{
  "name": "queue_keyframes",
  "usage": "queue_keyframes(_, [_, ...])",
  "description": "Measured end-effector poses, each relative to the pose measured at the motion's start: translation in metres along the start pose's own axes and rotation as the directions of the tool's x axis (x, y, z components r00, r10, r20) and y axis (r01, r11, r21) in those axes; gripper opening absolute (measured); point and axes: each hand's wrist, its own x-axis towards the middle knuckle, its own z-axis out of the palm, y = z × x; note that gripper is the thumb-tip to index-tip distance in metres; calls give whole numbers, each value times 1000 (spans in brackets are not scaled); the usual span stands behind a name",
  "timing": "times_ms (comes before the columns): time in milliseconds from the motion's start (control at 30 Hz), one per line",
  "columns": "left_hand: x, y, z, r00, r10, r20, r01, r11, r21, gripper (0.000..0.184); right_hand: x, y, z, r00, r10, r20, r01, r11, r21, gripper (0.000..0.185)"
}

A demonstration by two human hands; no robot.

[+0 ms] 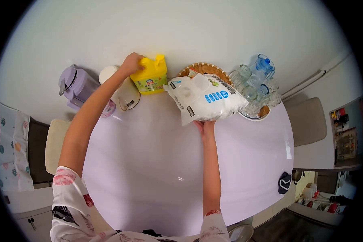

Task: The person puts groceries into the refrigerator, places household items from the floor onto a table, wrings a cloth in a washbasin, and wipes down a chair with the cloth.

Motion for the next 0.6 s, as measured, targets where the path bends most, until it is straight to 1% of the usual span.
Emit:
queue_keyframes(67, [1, 0, -3, 1000, -14, -6, 14, 1000, -19, 40, 3, 0, -3, 1000, -4, -5, 4, 1000, -16, 39])
queue_keyframes(100, [0, -1, -3, 1000, -26, -17, 26, 999, -20, 40, 5, 1, -5, 999, 36, 35, -35, 999, -5, 37])
queue_keyframes(133, [-3, -3, -1, 999, -40, -26, 39, 999, -23, 40, 6, 4, -10, 994, 77, 73, -77, 997, 1, 39])
queue_keyframes(167, [-1, -5, 1, 999, -32, -25, 32, 999, -29, 40, 10, 6, -15, 995, 72, 65, -72, 997, 1, 39])
queue_keyframes(233, [1, -5, -1, 999, 24, -44, -25, 999, -39, 44, 11, 5, -18, 988, 79, 129, -82, 997, 17, 38])
queue_keyframes(367, [-10, 9, -8, 999, 1, -45, -4, 998, -59, 46, 3, 0, -10, 992, 108, 72, -109, 994, 14, 38])
queue_keyframes(433, [-18, 17, -11, 996, -12, -88, 14, 1000, 20, 50, -3, -2, -4, 994, 90, 55, -88, 996, -31, 38])
queue_keyframes(467, [-21, 18, -12, 996, -14, -85, 16, 1000, 23, 50, -5, -2, -2, 994, 95, 56, -93, 995, -29, 38])
queue_keyframes(533, [-25, 23, -17, 995, -32, -97, 42, 994, 105, 53, -7, -6, 1, 991, 125, 44, -125, 992, -12, 35])
queue_keyframes(567, [-28, 25, -19, 995, -30, -97, 41, 994, 105, 53, -7, -6, 1, 991, 124, 44, -124, 992, -11, 35])
queue_keyframes(600, [-31, 29, -21, 992, -39, -122, 60, 984, 169, 52, -6, -5, 1, 988, 146, 49, -146, 989, 3, 34])
